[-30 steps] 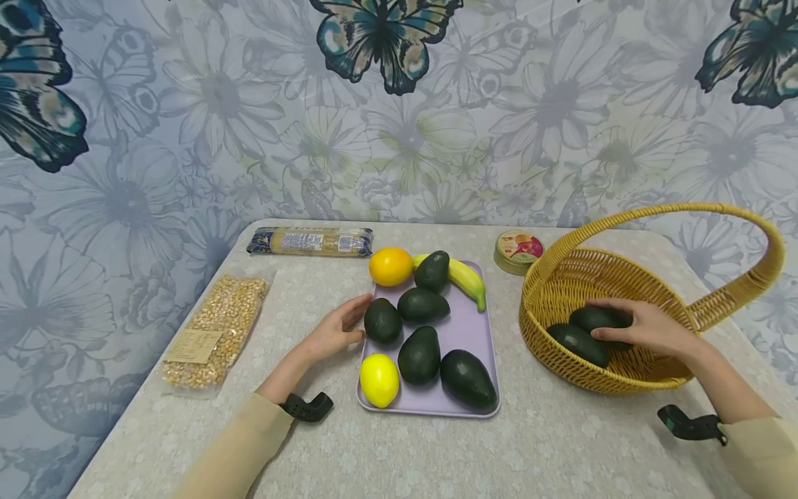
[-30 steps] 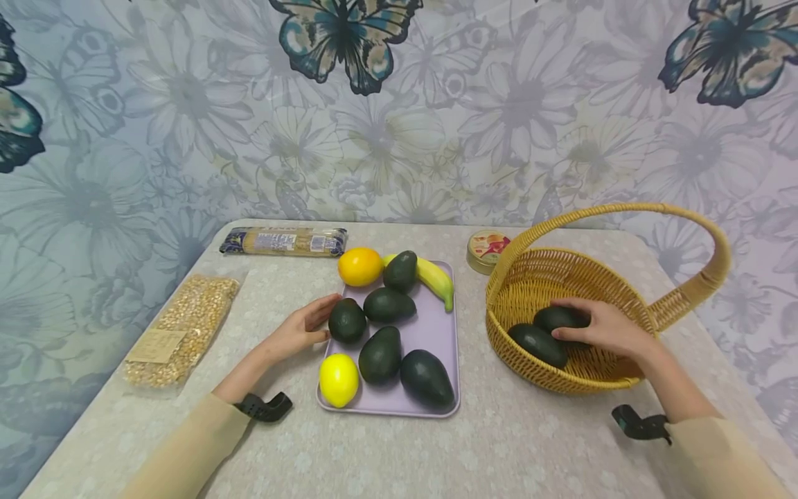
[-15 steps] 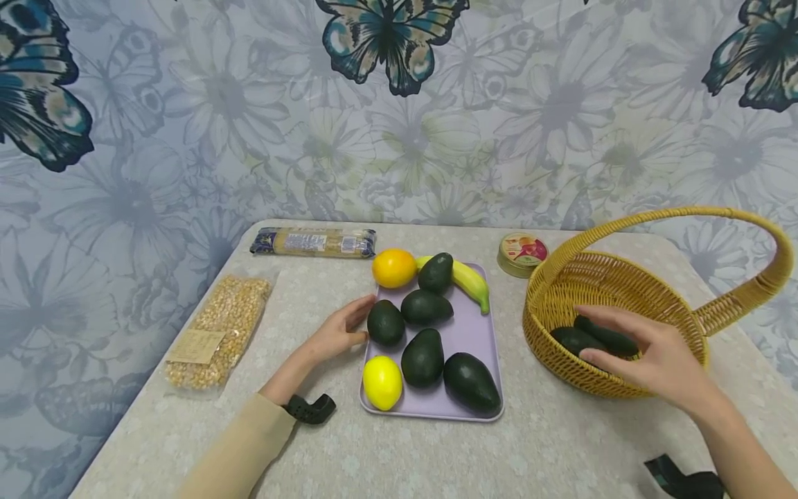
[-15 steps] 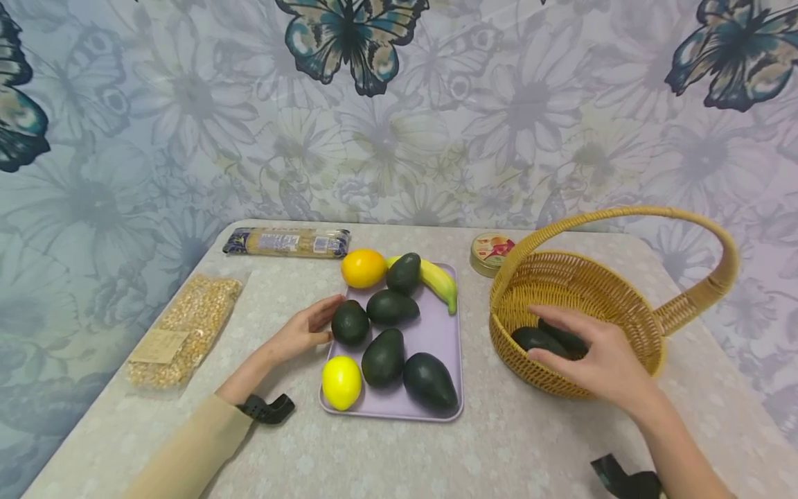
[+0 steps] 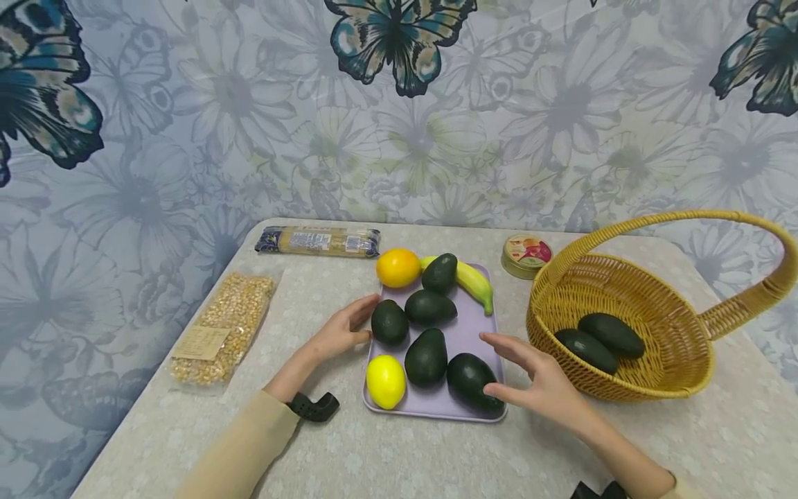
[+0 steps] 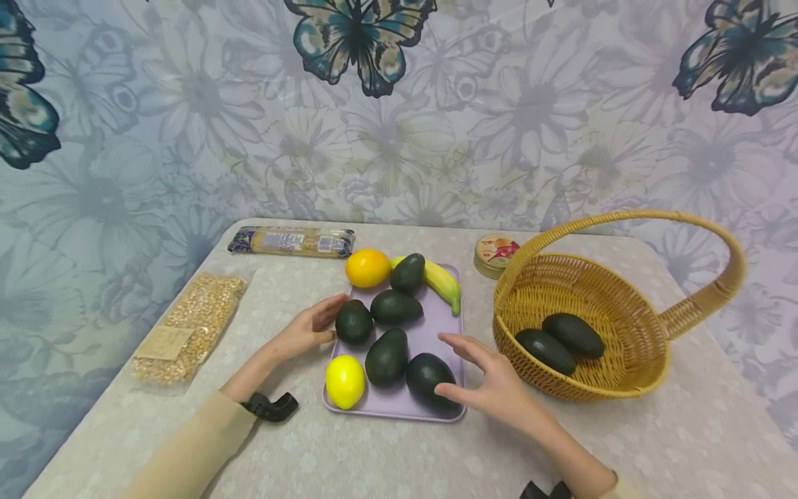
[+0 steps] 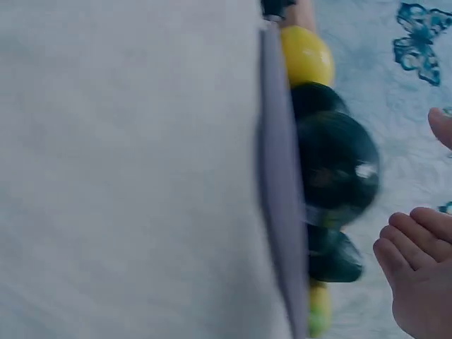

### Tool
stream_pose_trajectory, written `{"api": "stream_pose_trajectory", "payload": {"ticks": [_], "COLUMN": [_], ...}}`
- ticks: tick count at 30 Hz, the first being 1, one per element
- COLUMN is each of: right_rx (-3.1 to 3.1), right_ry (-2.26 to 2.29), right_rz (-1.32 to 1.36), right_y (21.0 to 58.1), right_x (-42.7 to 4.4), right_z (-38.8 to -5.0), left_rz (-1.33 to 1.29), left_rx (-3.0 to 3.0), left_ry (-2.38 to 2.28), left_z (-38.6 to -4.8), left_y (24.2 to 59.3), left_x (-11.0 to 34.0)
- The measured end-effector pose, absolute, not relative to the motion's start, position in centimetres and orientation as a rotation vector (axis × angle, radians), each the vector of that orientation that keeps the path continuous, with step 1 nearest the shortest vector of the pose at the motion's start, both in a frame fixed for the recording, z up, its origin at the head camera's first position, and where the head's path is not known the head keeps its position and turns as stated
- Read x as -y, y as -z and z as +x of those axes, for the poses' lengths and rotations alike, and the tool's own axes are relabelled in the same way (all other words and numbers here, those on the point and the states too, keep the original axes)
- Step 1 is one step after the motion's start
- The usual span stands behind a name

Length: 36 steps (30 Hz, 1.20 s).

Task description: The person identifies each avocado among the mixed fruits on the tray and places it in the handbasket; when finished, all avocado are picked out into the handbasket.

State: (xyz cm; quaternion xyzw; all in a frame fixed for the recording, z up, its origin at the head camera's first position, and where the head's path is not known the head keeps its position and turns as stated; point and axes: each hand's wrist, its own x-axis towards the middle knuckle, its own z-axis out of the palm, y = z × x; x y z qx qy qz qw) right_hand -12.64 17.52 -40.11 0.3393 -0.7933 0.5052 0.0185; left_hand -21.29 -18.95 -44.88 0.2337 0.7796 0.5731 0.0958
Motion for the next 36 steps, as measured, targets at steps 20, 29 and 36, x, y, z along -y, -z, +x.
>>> {"api": "stream_pose_trajectory", "payload": {"ticks": [20, 29, 36], "right_rx": [2.655, 2.460, 2.240], "right_ry": [-1.405, -1.664, -1.776], "right_rz": [0.958, 1.183, 1.273], "right_y": [43.4, 38.3, 34.5], "right_x": [-15.5, -18.3, -23.7], "right_z": [-12.7, -12.7, -13.5], "left_rz": [0.672, 0.685, 0.684], "left_rx": [-2.349, -2.316, -2.326], "left_ry": [-1.654, -1.686, -1.682], "left_z": [-21.3, -21.2, -21.2], "left_y": [44.7, 44.7, 44.6], "left_x": [18.7, 18.7, 18.8]}}
